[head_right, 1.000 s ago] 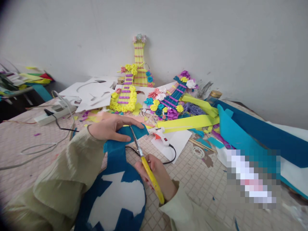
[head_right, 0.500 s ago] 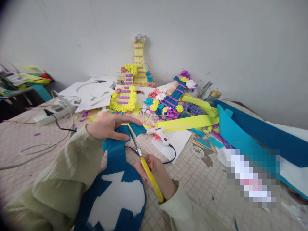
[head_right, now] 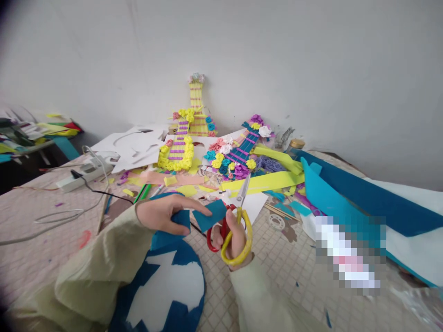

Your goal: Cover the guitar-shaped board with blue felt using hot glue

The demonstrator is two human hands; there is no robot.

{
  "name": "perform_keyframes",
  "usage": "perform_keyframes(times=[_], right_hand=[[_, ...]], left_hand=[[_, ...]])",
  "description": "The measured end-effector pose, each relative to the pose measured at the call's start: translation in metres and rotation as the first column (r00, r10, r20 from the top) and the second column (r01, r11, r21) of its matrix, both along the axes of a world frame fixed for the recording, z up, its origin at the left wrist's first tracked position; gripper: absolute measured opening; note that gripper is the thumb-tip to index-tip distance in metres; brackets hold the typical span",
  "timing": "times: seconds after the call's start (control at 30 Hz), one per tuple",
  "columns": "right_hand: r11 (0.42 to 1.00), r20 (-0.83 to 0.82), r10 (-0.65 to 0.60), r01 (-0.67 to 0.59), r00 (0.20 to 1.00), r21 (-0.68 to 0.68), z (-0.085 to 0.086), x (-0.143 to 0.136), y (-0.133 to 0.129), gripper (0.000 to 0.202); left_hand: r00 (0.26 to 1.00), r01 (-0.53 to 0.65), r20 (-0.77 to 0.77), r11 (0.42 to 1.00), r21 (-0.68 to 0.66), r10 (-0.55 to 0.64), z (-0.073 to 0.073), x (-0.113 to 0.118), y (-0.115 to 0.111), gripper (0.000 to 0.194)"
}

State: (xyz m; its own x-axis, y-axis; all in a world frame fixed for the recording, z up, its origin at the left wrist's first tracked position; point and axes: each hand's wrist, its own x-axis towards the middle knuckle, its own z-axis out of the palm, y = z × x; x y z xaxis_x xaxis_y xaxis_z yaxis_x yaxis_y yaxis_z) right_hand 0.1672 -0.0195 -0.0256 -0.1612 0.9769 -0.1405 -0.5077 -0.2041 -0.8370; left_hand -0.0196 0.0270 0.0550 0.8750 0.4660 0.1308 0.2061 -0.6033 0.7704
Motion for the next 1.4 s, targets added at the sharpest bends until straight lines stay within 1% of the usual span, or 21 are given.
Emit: perform_keyframes(times=[0.13, 0.23, 0.27, 0.3, 0.33, 0.37, 0.47, 0.53, 0.6, 0.63, 0.67, 0.7, 0.83, 1.0, 1.03, 1.07, 1.13, 1.2, 1.23, 1.3, 1.4], right_hand=[[0.989, -0.017, -0.131, 0.129, 0.991, -0.067, 0.003, 0.005, 0.004, 0.037], [0.982, -0.016, -0.183, 0.182, 0.983, -0.042, 0.001, 0.007, 0.007, 0.037], [0.98, -0.014, -0.198, 0.198, 0.98, -0.031, 0.0, 0.008, 0.008, 0.036], [0.977, -0.011, -0.211, 0.211, 0.977, -0.019, -0.001, 0.009, 0.009, 0.036], [0.975, -0.006, -0.221, 0.221, 0.975, -0.005, -0.002, 0.009, 0.011, 0.036], [0.973, 0.002, -0.23, 0.23, 0.973, 0.011, -0.004, 0.01, 0.012, 0.036], [0.962, 0.04, -0.268, 0.265, 0.963, 0.066, -0.008, 0.012, 0.016, 0.036], [0.952, 0.07, -0.294, 0.286, 0.953, 0.109, -0.009, 0.012, 0.016, 0.036], [0.946, 0.101, -0.303, 0.286, 0.948, 0.153, -0.009, 0.012, 0.015, 0.035], [0.945, 0.116, -0.3, 0.278, 0.947, 0.174, -0.009, 0.011, 0.014, 0.035], [0.944, 0.134, -0.295, 0.267, 0.946, 0.193, -0.008, 0.01, 0.013, 0.034], [0.944, 0.153, -0.29, 0.256, 0.945, 0.209, -0.008, 0.008, 0.011, 0.033], [0.935, 0.246, -0.307, 0.243, 0.919, 0.259, -0.003, 0.004, 0.005, 0.03], [0.912, 0.413, -0.39, 0.281, 0.823, 0.3, 0.008, 0.04, -0.009, 0.03], [0.909, 0.473, -0.406, 0.292, 0.782, 0.298, 0.009, 0.055, -0.014, 0.032], [0.906, 0.638, -0.422, 0.29, 0.644, 0.307, 0.009, 0.073, -0.02, 0.034], [0.944, 0.89, -0.324, 0.163, 0.321, 0.285, 0.005, 0.111, -0.032, 0.03], [0.978, 0.985, -0.173, 0.116, -0.008, 0.172, -0.004, 0.147, -0.044, 0.027], [0.986, 0.986, -0.105, 0.117, -0.131, 0.121, -0.01, 0.162, -0.05, 0.028], [0.992, 0.965, -0.009, 0.116, -0.263, 0.041, -0.02, 0.185, -0.059, 0.037], [0.996, 0.949, 0.044, 0.092, -0.313, -0.016, -0.025, 0.203, -0.068, 0.042]], left_hand=[[0.998, 0.034, -0.045, 0.999, 0.008, -0.033, -0.011, 0.003, -0.003, 0.051], [0.994, 0.014, -0.105, 1.0, 0.003, -0.013, -0.018, -0.01, 0.02, 0.052], [0.988, -0.041, -0.149, 0.999, 0.03, 0.045, -0.02, -0.015, 0.033, 0.05], [0.963, -0.189, -0.177, 0.977, 0.098, 0.205, -0.021, -0.02, 0.048, 0.042], [0.888, -0.407, -0.148, 0.895, 0.181, 0.435, -0.023, -0.023, 0.063, 0.037], [0.831, -0.51, -0.125, 0.831, 0.221, 0.543, -0.024, -0.026, 0.078, 0.036], [0.727, -0.646, -0.05, 0.706, 0.29, 0.685, -0.025, -0.023, 0.102, 0.032], [0.719, -0.661, 0.006, 0.682, 0.313, 0.695, -0.025, -0.013, 0.095, 0.031], [0.769, -0.616, 0.03, 0.728, 0.302, 0.638, -0.026, 0.002, 0.071, 0.032], [0.816, -0.561, 0.024, 0.781, 0.275, 0.577, -0.027, 0.01, 0.056, 0.033], [0.886, -0.457, -0.001, 0.874, 0.166, 0.463, -0.029, 0.017, 0.041, 0.035], [0.914, -0.406, -0.002, 0.913, 0.039, 0.407, -0.032, 0.023, 0.027, 0.037], [0.871, -0.477, 0.013, 0.85, -0.223, 0.492, -0.045, 0.03, -0.005, 0.036], [0.856, -0.513, -0.034, 0.836, -0.194, 0.517, -0.048, 0.005, -0.019, 0.03], [0.856, -0.516, -0.058, 0.84, -0.164, 0.514, -0.048, -0.002, -0.022, 0.029], [0.855, -0.518, -0.074, 0.845, -0.13, 0.513, -0.048, -0.009, -0.025, 0.029], [0.848, -0.53, -0.065, 0.845, -0.069, 0.526, -0.051, -0.024, -0.032, 0.028], [0.827, -0.562, -0.026, 0.824, -0.065, 0.562, -0.056, -0.036, -0.037, 0.027], [0.816, -0.577, -0.017, 0.812, -0.093, 0.578, -0.06, -0.041, -0.039, 0.026], [0.807, -0.584, -0.027, 0.791, -0.184, 0.59, -0.065, -0.048, -0.042, 0.025], [0.816, -0.571, -0.064, 0.781, -0.253, 0.575, -0.066, -0.053, -0.047, 0.026]])
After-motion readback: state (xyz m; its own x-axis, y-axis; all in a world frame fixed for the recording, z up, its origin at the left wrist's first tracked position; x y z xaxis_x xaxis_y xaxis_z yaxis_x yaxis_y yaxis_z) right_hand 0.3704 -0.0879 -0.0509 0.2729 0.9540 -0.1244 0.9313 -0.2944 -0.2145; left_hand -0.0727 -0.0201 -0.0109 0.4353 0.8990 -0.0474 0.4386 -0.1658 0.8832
